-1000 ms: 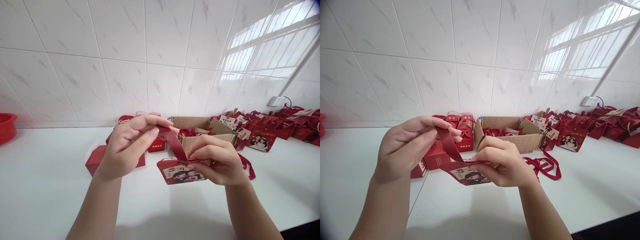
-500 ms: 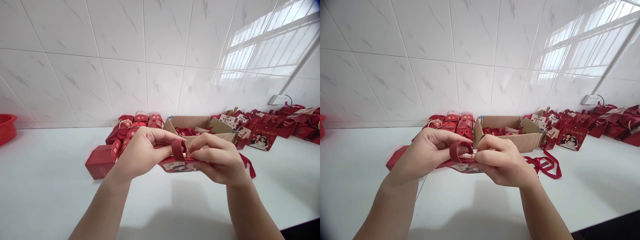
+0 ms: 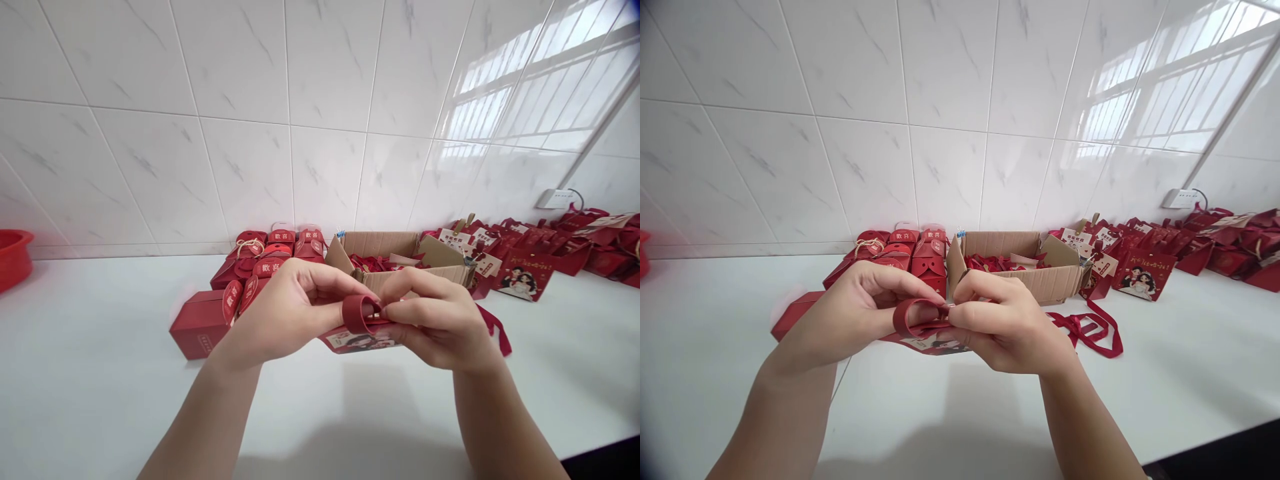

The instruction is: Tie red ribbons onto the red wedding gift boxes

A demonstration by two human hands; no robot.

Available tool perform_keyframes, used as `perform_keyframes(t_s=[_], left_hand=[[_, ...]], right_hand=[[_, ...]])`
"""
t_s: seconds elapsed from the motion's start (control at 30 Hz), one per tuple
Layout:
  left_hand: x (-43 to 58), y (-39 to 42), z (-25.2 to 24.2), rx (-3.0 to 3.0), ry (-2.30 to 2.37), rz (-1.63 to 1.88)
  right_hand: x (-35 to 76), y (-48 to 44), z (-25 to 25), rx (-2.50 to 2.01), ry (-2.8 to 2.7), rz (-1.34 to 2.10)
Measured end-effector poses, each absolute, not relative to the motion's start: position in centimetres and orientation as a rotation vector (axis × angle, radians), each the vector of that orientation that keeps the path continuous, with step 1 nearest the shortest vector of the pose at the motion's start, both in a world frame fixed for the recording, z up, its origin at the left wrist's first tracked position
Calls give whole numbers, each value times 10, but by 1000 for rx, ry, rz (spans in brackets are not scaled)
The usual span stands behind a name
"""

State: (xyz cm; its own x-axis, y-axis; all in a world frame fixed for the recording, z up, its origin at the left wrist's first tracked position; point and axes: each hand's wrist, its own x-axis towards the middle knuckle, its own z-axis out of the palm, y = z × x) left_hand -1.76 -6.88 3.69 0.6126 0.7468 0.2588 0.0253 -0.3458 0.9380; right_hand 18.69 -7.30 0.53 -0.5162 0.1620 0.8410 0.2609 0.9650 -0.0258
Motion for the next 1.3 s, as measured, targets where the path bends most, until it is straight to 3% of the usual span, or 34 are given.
perform_keyframes(t_s=[0.37, 0.73, 1.3], left_hand=[[-20, -67, 38, 1832, 614, 792], [-26, -70, 39, 2038, 524, 853], [-12, -64, 27, 2247, 352, 1358]], right_hand=[[188, -72, 5, -322, -2129, -154], [186, -73, 10, -336, -2024, -395], [182, -76, 12, -405, -1877, -364]])
